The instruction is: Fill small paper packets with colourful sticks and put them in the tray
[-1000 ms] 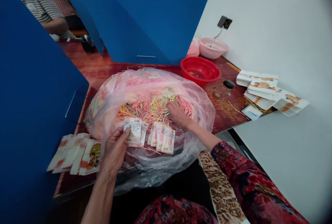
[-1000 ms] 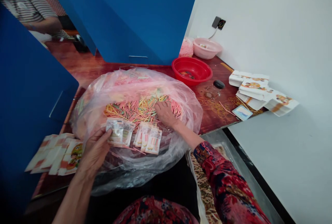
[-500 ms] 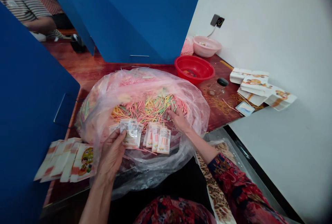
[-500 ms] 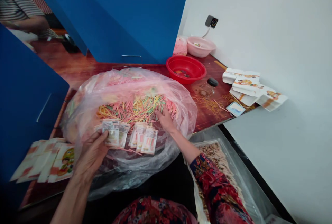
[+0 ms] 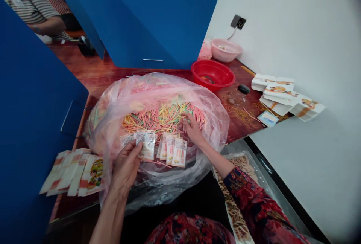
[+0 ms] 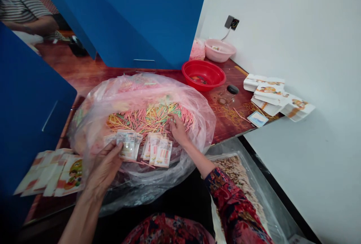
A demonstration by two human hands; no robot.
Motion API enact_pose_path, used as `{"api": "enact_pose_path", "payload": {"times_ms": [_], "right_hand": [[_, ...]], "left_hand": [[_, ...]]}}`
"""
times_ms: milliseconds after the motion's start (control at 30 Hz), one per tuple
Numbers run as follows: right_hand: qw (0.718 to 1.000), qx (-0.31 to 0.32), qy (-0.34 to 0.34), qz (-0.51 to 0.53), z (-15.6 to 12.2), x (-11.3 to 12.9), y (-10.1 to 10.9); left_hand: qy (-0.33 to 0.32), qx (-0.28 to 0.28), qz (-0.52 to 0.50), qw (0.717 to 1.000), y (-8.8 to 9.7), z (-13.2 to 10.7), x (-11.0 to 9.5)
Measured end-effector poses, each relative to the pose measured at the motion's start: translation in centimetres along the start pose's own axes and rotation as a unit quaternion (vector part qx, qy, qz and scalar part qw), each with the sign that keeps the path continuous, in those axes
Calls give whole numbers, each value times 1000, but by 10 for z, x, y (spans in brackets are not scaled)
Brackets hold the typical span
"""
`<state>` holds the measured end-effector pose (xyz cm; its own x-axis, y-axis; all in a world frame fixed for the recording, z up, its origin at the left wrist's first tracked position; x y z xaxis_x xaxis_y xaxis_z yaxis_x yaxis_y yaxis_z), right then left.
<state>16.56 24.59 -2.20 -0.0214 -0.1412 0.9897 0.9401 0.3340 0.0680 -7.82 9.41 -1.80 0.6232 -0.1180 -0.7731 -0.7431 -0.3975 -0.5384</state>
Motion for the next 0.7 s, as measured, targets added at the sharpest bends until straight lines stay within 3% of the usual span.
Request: {"api": "enact_pose_path", "payload": {"times_ms": [133, 367, 433, 567, 633, 700], "right_hand": [[998, -45, 9, 37, 2, 12, 10], [996, 26, 38, -76, -11, 15, -13], [997, 10, 33, -69, -11, 15, -11], [989, -74, -39, 120, -8, 14, 1], [970, -64, -75, 224, -5, 19, -9], [956, -6, -111, 273, -5, 28, -31]], "left_hand": [[-3, -1, 27, 1000, 2, -1, 0], [-15, 3, 58, 998, -2, -2, 1], [-15, 11, 58, 998, -6, -3, 2], [-8, 18, 71, 997, -11, -4, 6], [-13, 23, 85, 996, -12, -4, 8], [-23, 35, 103, 994, -14, -3, 10]]}}
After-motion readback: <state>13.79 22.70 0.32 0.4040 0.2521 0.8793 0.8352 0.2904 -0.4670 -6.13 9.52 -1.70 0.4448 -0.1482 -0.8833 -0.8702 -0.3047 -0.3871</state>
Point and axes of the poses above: each hand's wrist, its own z-axis towards the middle knuckle, its own y-axis out of the back of the hand, x = y × z, the point moved 10 cm from there along z, towards the middle knuckle, and after that the axes turned 9 degrees about x, right-handed, at the moved point
